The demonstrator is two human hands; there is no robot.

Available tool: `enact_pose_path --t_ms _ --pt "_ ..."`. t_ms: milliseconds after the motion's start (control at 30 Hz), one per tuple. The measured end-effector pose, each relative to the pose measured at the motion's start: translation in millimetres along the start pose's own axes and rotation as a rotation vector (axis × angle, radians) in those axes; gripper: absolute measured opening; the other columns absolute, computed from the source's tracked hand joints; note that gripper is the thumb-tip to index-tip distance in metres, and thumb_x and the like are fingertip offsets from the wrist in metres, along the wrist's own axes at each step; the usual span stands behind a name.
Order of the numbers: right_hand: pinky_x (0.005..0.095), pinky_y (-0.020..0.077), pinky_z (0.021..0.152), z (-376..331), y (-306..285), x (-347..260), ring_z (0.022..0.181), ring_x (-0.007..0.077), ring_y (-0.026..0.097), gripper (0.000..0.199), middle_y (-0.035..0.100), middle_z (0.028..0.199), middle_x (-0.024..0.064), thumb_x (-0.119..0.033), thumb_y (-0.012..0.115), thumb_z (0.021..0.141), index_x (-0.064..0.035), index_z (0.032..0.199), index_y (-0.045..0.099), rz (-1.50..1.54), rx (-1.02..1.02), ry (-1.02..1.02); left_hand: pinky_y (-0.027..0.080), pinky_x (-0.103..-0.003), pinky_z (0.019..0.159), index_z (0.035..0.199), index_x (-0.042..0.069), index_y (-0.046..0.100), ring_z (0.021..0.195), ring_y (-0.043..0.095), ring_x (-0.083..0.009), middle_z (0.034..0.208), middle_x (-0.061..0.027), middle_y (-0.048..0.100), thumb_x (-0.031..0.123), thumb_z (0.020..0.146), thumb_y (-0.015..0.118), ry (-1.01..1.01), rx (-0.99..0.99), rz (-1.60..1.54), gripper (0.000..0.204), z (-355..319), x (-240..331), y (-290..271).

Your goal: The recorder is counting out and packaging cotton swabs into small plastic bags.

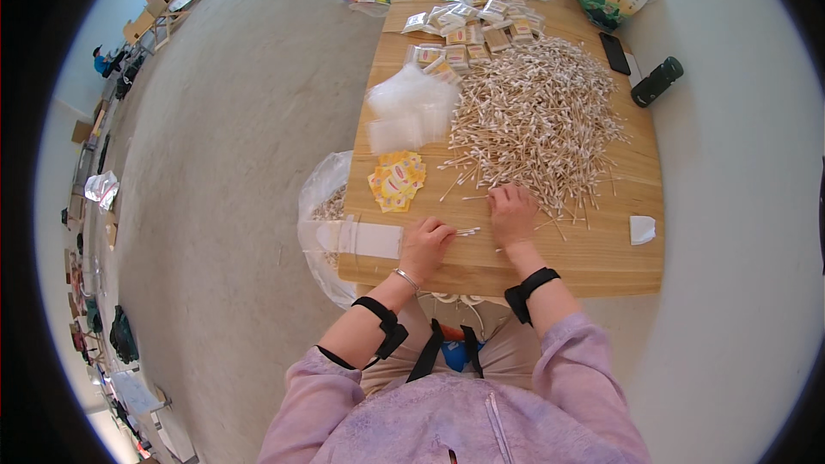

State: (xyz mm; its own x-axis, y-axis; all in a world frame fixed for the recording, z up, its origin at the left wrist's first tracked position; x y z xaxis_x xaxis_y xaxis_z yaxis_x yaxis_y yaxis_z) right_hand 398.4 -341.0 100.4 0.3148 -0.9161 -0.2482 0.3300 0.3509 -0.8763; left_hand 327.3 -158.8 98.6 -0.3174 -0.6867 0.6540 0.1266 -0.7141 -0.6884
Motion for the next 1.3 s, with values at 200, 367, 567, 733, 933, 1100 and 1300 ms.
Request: enact_pose_path --t_ms 200,367,567,733,933,1100,1300 --pt "0.0375 0.0403 0.085 -15 0 -18 0.096 0.0238 0.053 0.022 0.058 0.095 0.0008 -0.019 0.070 0.074 -0.0142 0.096 0.066 0.287 -0.141 -0.066 0.045 -0.038 0.080 0.096 0.005 0.064 0.089 0.055 -0.0315 0.093 -0.0127 0.058 0.009 0.078 0.068 -0.121 0.071 -0.089 0.019 25 1 12" --pt "0.0381 0.0395 0.089 -22 -30 7 0.101 0.0249 0.051 0.034 0.056 0.103 0.0035 -0.016 0.071 0.072 -0.0139 0.105 0.064 0.227 -0.128 0.006 0.042 -0.043 0.083 0.102 0.006 0.060 0.095 0.052 -0.0332 0.095 -0.0150 0.056 0.009 0.077 0.067 -0.171 0.209 0.038 0.026 56 -18 7" --pt "0.0376 0.0426 0.085 -25 -21 15 0.098 0.0249 0.051 0.028 0.057 0.098 0.0040 -0.012 0.069 0.072 -0.0134 0.100 0.066 0.221 -0.221 -0.017 0.043 -0.041 0.077 0.088 0.004 0.062 0.085 0.054 -0.0314 0.083 -0.0119 0.058 0.007 0.078 0.066 -0.221 0.077 0.057 0.011 58 -26 12" --pt "0.0359 0.0451 0.078 -25 -11 23 0.089 0.0259 0.053 0.017 0.058 0.086 0.0048 -0.006 0.067 0.072 -0.0116 0.089 0.068 0.310 -0.122 0.015 0.043 -0.040 0.076 0.086 0.006 0.063 0.084 0.054 -0.0308 0.080 -0.0106 0.058 0.006 0.078 0.065 -0.134 0.095 0.069 0.008 37 -25 9" --pt "0.0359 0.0458 0.078 -28 -13 26 0.087 0.0265 0.053 0.015 0.058 0.086 0.0048 -0.007 0.067 0.072 -0.0109 0.086 0.067 0.337 -0.102 0.036 0.042 -0.038 0.082 0.096 0.006 0.065 0.090 0.054 -0.0289 0.091 -0.0085 0.060 0.011 0.076 0.069 -0.061 0.169 0.168 0.021 21 21 3" --pt "0.0359 0.0464 0.078 -34 -11 34 0.089 0.0267 0.054 0.012 0.058 0.086 0.0047 -0.007 0.064 0.075 -0.0111 0.086 0.067 0.272 -0.074 0.062 0.043 -0.036 0.081 0.093 0.007 0.068 0.090 0.055 -0.0273 0.090 -0.0075 0.061 0.010 0.075 0.070 -0.046 0.128 0.027 0.019 15 3 19" --pt "0.0366 0.0471 0.079 -25 -14 31 0.090 0.0277 0.055 0.014 0.059 0.088 0.0059 -0.006 0.059 0.075 -0.0109 0.085 0.067 0.159 -0.033 0.088 0.044 -0.037 0.081 0.091 0.007 0.068 0.090 0.055 -0.0274 0.090 -0.0080 0.061 0.008 0.074 0.070 -0.007 0.031 -0.062 0.016 10 -11 9"
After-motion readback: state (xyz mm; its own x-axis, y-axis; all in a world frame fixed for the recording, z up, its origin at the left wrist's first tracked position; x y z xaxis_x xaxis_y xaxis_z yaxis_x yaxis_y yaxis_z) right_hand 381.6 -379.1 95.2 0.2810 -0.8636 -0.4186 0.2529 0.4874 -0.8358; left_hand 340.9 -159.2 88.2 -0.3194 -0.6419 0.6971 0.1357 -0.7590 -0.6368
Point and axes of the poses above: each hand's wrist, its own z-axis towards the middle knuckle, its own y-axis out of the palm, x = y × z, the point moved 1 cm from there along z, towards the middle knuckle
